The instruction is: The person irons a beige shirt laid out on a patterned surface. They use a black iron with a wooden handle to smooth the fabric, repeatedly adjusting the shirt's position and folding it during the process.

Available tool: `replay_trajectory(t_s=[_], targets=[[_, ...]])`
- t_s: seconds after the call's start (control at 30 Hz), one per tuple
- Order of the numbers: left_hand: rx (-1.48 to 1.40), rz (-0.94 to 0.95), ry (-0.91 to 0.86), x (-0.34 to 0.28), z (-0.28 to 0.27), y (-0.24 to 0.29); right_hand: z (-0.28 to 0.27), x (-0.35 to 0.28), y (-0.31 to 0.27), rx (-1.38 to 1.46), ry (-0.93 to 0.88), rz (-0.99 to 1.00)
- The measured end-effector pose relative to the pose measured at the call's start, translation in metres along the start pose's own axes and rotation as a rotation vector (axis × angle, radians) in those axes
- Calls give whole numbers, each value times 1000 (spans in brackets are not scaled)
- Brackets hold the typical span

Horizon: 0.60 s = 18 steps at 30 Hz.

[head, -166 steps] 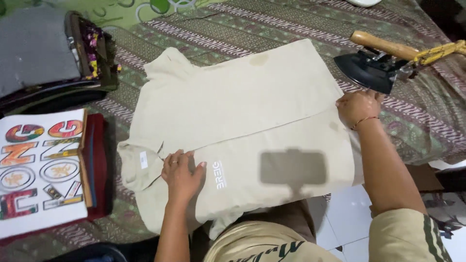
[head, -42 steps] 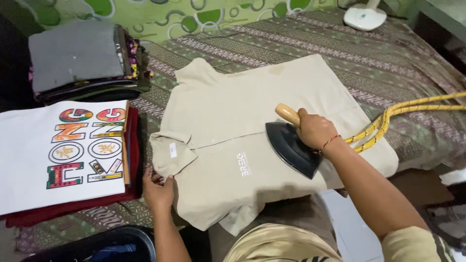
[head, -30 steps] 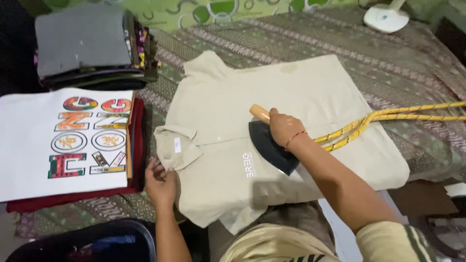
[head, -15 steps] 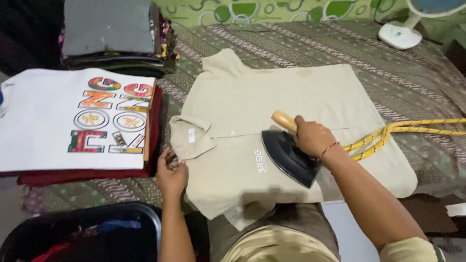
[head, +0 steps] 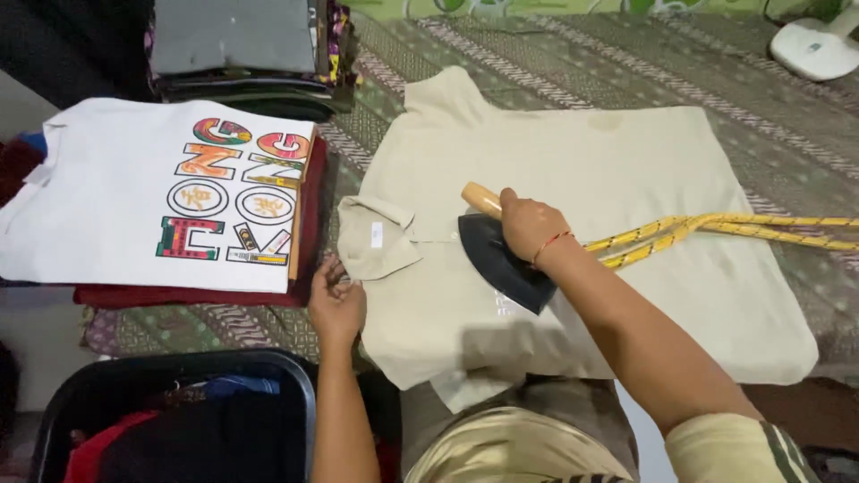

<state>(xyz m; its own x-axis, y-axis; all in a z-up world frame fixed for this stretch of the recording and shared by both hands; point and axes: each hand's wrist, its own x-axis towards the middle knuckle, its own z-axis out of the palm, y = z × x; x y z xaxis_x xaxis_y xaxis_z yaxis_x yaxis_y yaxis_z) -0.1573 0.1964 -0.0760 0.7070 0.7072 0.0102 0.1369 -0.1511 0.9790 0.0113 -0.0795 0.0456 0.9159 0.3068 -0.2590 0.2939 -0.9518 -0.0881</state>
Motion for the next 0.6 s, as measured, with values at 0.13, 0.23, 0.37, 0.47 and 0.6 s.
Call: replay_trajectory(t_s=[0.13,0.23,0.37,0.47,0.6], targets=[[23,-25,24,-1,-1,-6,-6,-34,-3,32,-61,4],[13,-25,28,-3,-2,-4,-5,-53,-2,-30,-59,-20],[91,-59,20,-3,0,-3,-10,-72,6,-54,-90,-51],[60,-53,46,-2,-1,2,-21,-73,-1,-46,-66,-42],[73,-25,60,-11,-2,22,-35,-57,-22,14,-5,-94]])
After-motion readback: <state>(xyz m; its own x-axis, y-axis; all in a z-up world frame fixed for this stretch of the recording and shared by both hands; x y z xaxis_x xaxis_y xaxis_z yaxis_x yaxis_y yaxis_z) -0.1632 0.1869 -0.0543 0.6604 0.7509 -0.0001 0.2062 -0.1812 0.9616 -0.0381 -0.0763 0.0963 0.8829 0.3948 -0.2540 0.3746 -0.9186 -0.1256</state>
